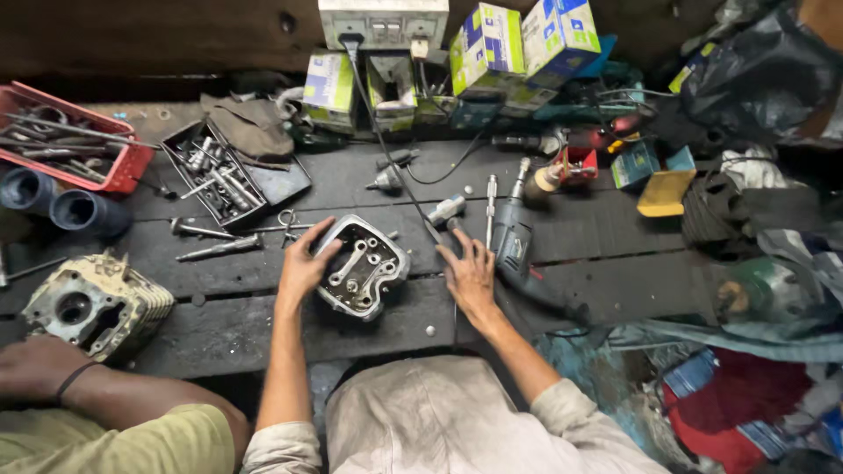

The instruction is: The person works on a small engine cylinder head at a cluttered workbench. They insert and adjust small metal pins or valves, use a hammer and punch to tap components into place, and occasionally wipe the part with a cloth. The person also briefly walks to another workbench to retrieve a tool before returning to continue the repair.

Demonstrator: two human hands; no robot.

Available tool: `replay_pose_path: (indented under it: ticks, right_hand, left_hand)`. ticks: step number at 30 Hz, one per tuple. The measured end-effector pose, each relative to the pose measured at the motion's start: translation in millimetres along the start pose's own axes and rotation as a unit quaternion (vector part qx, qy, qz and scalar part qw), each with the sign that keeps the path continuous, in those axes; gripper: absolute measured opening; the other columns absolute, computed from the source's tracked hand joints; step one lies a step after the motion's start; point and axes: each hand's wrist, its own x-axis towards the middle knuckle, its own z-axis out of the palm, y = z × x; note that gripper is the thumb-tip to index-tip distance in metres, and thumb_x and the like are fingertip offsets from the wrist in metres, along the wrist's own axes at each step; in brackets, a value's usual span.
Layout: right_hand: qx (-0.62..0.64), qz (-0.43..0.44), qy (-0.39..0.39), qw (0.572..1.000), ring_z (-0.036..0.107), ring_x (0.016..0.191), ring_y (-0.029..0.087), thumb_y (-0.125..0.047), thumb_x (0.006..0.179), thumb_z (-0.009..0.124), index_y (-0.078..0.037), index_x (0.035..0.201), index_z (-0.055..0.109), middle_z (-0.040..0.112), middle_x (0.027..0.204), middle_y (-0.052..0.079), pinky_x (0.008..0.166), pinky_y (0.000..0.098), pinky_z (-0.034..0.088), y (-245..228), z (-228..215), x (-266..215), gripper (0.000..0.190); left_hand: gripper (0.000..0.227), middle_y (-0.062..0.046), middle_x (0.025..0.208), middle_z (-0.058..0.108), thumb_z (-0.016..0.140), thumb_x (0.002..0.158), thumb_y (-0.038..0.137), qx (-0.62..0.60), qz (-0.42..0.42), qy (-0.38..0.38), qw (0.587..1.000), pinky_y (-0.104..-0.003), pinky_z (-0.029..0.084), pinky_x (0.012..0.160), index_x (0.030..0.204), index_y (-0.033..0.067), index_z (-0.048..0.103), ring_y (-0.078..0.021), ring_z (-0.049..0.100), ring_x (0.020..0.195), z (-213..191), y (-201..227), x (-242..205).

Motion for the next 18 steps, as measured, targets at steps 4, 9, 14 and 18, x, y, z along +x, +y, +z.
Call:
replay_pose_path:
  ticks: [4,9,14,18]
  right_hand:
    - [0.009,0.026,0.036,0.999,0.054,0.128,0.035,0.000,0.074,0.071,-0.016,0.124,0.069,0.054,0.142,0.010,0.106,0.0470,0.046,12.1,-11.0,8.6,0.052]
    - [-0.021,0.112,0.006,0.993,0.058,0.120,0.036,0.001,0.073,0.074,-0.020,0.121,0.072,0.056,0.135,0.012,0.095,0.0480,0.051,54.3,-41.0,48.4,0.053]
    - [-0.018,0.063,-0.083,0.994,0.057,0.122,0.034,0.004,0.078,0.071,-0.018,0.126,0.070,0.056,0.140,0.009,0.093,0.0490,0.051,61.0,-54.1,76.9,0.053]
    - [0.004,0.056,-0.061,0.997,0.053,0.123,0.038,0.009,0.066,0.070,-0.013,0.124,0.069,0.051,0.144,0.014,0.095,0.0481,0.052,57.1,-45.0,74.9,0.062]
  left_hand:
    - [0.043,-0.015,0.127,0.074,0.078,0.085,0.002,-0.033,-0.017,0.044,0.998,-0.031,0.051,0.101,0.127,0.0077,0.071,-0.0210,0.068,0.115,11.3,-3.8,-18.0]
    - [0.053,-0.025,0.153,0.051,0.052,0.075,-0.020,-0.049,0.058,0.160,0.984,-0.033,0.045,0.106,0.112,0.0065,0.079,-0.0293,0.056,0.137,87.3,-5.2,-83.2]
    - [0.044,-0.020,0.156,0.048,0.054,0.076,-0.016,-0.024,0.013,0.160,0.987,-0.036,0.048,0.102,0.102,0.0094,0.079,-0.0328,0.057,0.132,134.0,5.8,-121.5]
    - [0.039,-0.019,0.147,0.052,0.068,0.078,-0.010,0.055,0.049,0.107,0.992,-0.041,0.040,0.112,0.112,0.0077,0.071,-0.0336,0.050,0.136,116.4,12.9,-121.1]
